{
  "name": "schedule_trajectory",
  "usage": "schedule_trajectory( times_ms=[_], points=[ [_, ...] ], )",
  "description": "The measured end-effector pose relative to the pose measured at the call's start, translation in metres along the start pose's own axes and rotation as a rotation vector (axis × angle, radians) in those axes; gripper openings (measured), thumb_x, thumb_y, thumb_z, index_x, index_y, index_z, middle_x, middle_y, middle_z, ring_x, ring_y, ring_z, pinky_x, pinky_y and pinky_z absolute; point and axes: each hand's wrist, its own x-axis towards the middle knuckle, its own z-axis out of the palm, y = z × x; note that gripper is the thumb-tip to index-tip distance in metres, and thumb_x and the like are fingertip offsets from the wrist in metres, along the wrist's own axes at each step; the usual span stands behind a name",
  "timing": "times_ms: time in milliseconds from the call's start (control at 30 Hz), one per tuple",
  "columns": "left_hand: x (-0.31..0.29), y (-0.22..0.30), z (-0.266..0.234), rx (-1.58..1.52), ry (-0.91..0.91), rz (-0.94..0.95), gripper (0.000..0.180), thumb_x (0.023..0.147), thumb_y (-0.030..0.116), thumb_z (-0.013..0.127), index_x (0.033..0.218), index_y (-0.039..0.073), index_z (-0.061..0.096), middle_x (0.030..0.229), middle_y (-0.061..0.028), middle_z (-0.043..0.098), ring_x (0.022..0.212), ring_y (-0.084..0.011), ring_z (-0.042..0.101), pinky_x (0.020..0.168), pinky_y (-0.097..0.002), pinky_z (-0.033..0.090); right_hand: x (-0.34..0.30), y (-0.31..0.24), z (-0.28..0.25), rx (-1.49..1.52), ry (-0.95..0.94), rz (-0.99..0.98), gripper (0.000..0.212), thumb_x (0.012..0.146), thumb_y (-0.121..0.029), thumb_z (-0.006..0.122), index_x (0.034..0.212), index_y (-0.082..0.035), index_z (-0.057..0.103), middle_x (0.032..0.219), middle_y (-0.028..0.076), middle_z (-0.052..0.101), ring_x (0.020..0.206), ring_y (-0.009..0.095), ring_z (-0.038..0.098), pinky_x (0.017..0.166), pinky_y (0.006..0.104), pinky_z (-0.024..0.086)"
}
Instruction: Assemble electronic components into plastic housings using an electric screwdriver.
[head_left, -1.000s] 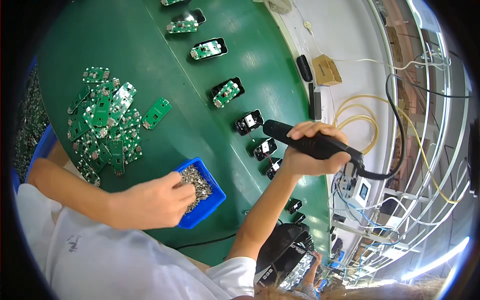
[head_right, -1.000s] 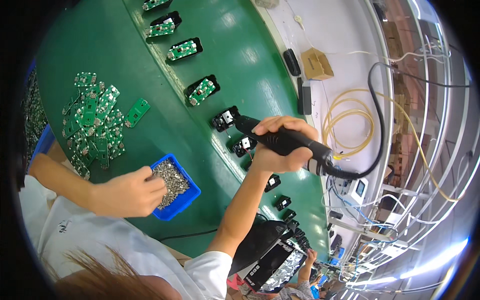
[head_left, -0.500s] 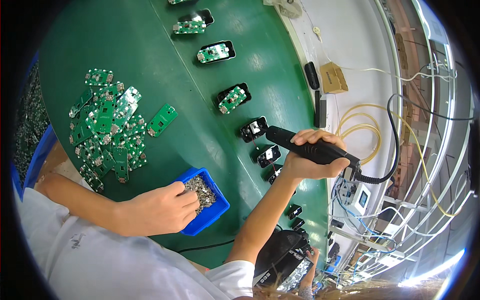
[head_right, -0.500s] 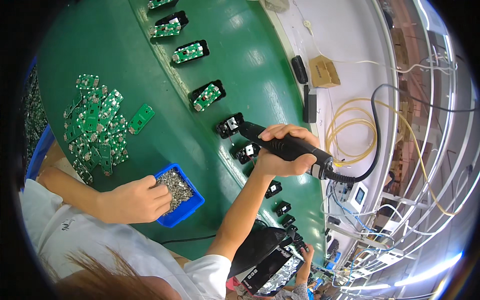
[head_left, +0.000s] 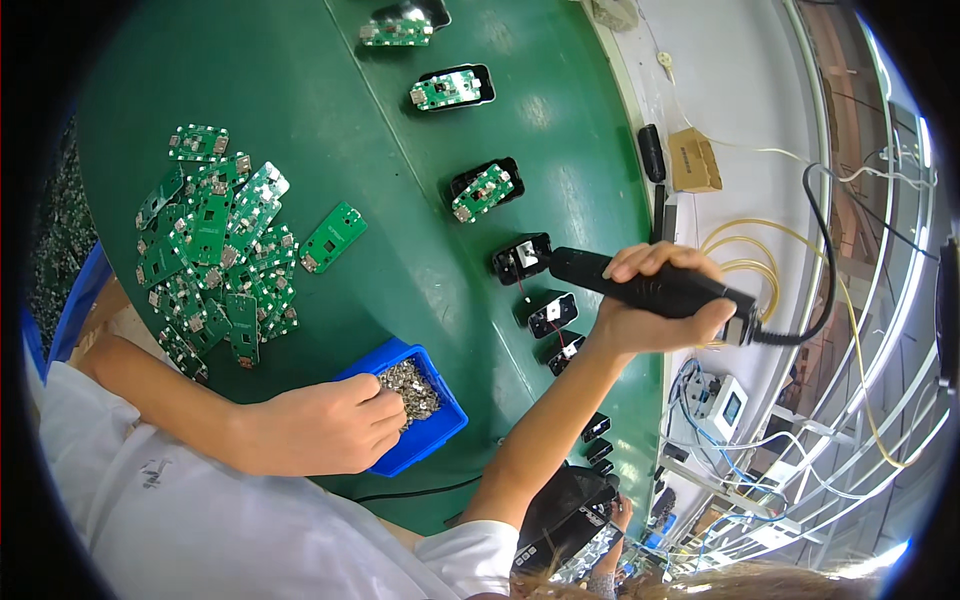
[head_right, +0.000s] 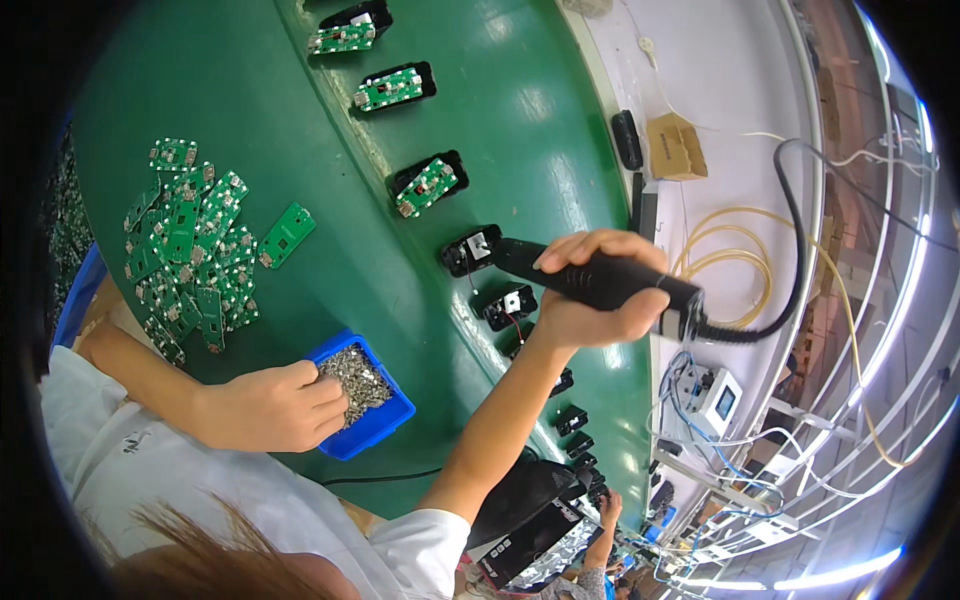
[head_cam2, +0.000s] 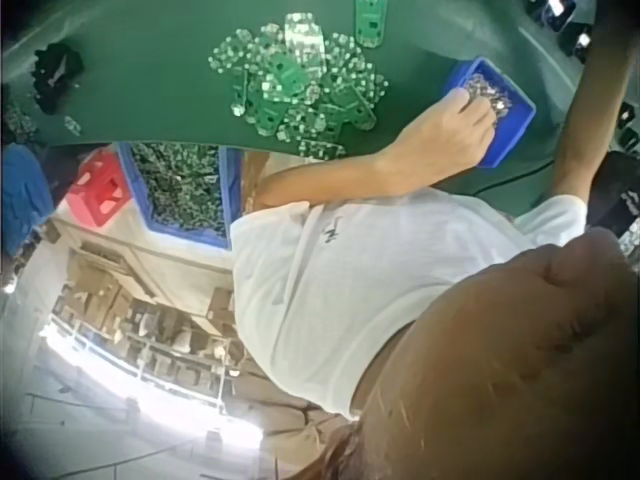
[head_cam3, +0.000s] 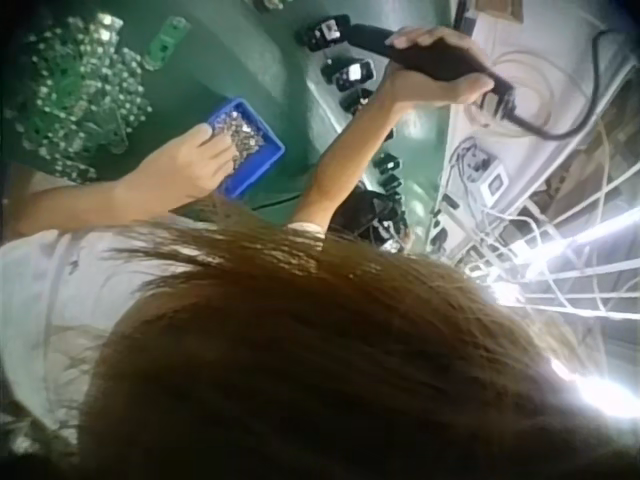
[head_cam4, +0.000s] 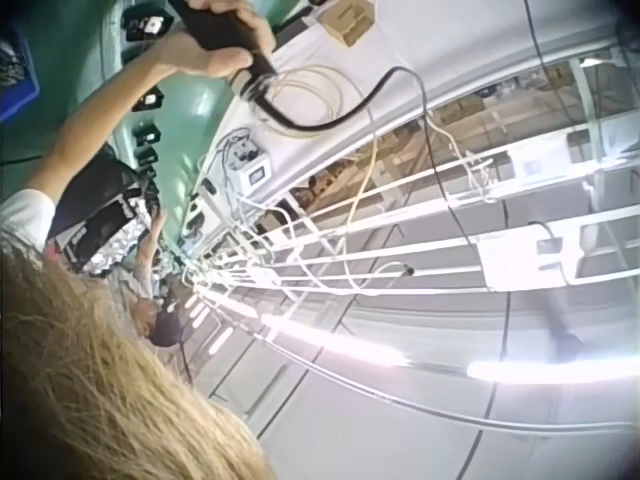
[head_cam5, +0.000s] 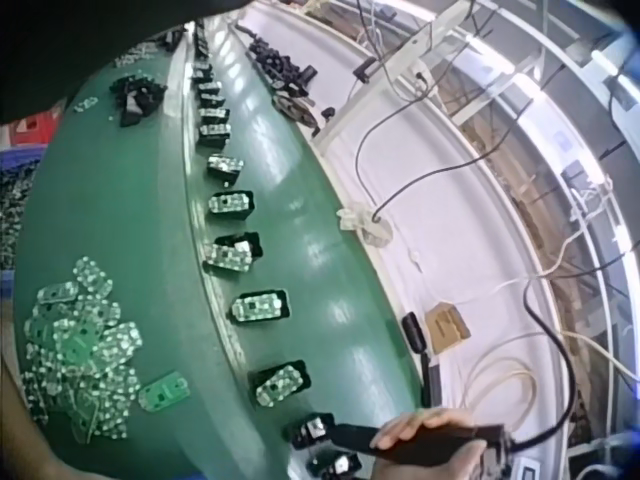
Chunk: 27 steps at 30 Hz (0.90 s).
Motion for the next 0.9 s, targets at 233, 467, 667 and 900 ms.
schedule_trajectory(
  times_ms=[233,467,667,900],
  points=[
    [0.009,-0.003,0.012,-0.189,0.125,-0.01,0.012,0.079,0.019,0.062,0.078,0.013,0.052,0.071,0.0039,0.049,0.072,-0.0123,0.048,0.062,-0.0268,0.034,0.004,0.01,-0.003,0.074,-0.096,0.056,0.067,0.091,-0.068,0.043,0.089,-0.001,0.054,0.063,0.012,0.049,0.041,0.021,0.047,0.036,0.0326,0.041],
    [0.0,-0.01,0.018,-0.753,0.37,-0.112,0.011,0.081,0.014,0.063,0.09,0.009,0.06,0.082,0.0009,0.061,0.074,-0.0142,0.058,0.064,-0.0285,0.041,-0.04,0.007,0.014,-0.004,-0.268,-0.206,0.073,0.084,-0.072,0.057,0.091,0.0,0.047,0.067,0.013,0.051,0.046,0.022,0.052,0.043,0.0319,0.046],
    [-0.005,-0.02,0.013,-1.127,0.327,-0.18,0.021,0.086,0.014,0.068,0.107,0.008,0.07,0.097,-0.0037,0.07,0.084,-0.0198,0.066,0.077,-0.0317,0.053,-0.031,0.017,0.017,0.016,-0.29,-0.145,0.07,0.084,-0.07,0.06,0.09,-0.001,0.047,0.067,0.012,0.051,0.046,0.021,0.05,0.042,0.0316,0.046],
    [0.009,-0.024,-0.005,-1.535,0.244,-0.466,0.012,0.085,0.009,0.073,0.094,0.002,0.075,0.093,-0.0092,0.074,0.083,-0.0184,0.071,0.074,-0.028,0.056,0.014,0.009,-0.002,0.103,0.155,0.134,0.063,0.091,-0.067,0.043,0.083,-0.006,0.054,0.057,0.007,0.045,0.041,0.019,0.042,0.038,0.033,0.038]
  ],
)
